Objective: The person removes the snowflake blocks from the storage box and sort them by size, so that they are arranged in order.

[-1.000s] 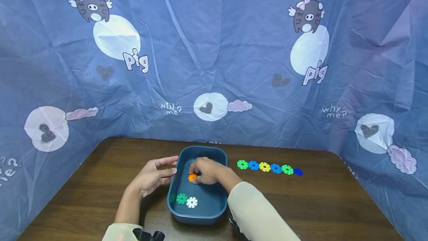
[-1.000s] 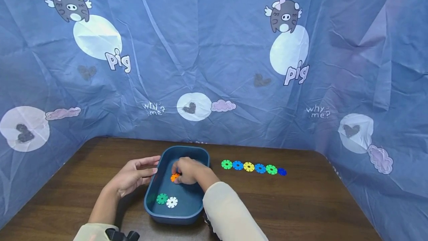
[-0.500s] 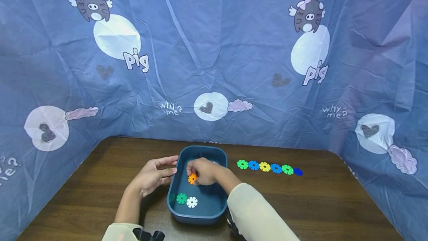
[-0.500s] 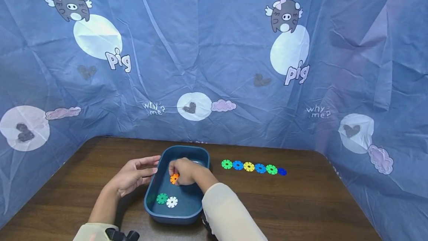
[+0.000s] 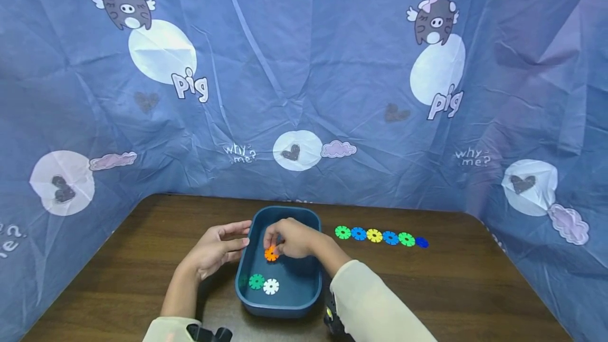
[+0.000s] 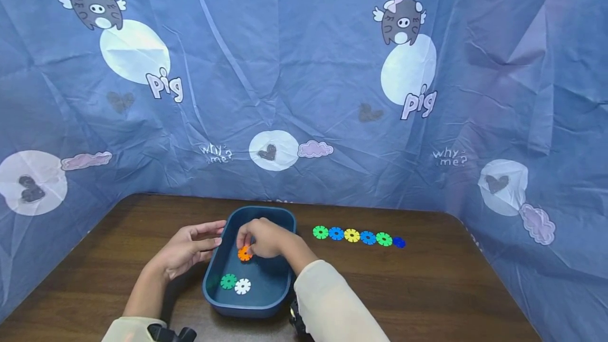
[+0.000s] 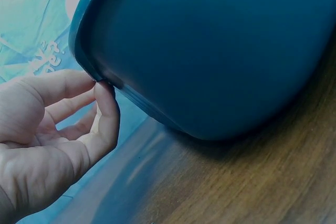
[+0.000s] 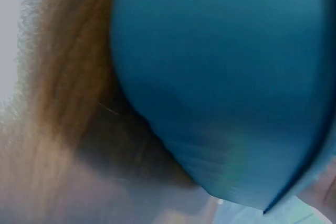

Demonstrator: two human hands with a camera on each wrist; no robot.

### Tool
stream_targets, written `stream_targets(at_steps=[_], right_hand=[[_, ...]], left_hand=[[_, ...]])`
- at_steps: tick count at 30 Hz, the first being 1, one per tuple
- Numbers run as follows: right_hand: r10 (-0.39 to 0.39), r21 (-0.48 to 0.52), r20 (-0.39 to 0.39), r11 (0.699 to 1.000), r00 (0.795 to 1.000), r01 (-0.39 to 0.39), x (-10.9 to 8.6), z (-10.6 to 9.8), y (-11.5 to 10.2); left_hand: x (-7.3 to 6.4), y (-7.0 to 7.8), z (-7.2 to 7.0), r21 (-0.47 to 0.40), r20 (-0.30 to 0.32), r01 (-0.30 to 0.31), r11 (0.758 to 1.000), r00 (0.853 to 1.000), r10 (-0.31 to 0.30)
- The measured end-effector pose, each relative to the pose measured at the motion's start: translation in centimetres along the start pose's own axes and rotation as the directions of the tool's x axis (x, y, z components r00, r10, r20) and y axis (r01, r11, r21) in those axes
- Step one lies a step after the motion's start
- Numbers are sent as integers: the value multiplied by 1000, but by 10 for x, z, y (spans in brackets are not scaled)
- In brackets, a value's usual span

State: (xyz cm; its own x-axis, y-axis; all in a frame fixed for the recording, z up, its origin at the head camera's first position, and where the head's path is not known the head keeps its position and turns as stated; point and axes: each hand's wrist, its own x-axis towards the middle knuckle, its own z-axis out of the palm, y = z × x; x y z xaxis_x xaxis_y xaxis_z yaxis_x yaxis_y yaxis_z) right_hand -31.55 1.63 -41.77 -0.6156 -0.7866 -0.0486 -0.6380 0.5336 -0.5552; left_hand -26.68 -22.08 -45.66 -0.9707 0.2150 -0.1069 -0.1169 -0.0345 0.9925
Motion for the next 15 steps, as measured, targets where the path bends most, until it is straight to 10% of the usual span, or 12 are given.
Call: stream_targets(at_steps=[15], right_hand=[[-1, -11, -117, 1000, 993, 0, -31, -50, 12]], left_hand=[[0, -2, 1, -7, 2, -14, 1000, 1000, 14]])
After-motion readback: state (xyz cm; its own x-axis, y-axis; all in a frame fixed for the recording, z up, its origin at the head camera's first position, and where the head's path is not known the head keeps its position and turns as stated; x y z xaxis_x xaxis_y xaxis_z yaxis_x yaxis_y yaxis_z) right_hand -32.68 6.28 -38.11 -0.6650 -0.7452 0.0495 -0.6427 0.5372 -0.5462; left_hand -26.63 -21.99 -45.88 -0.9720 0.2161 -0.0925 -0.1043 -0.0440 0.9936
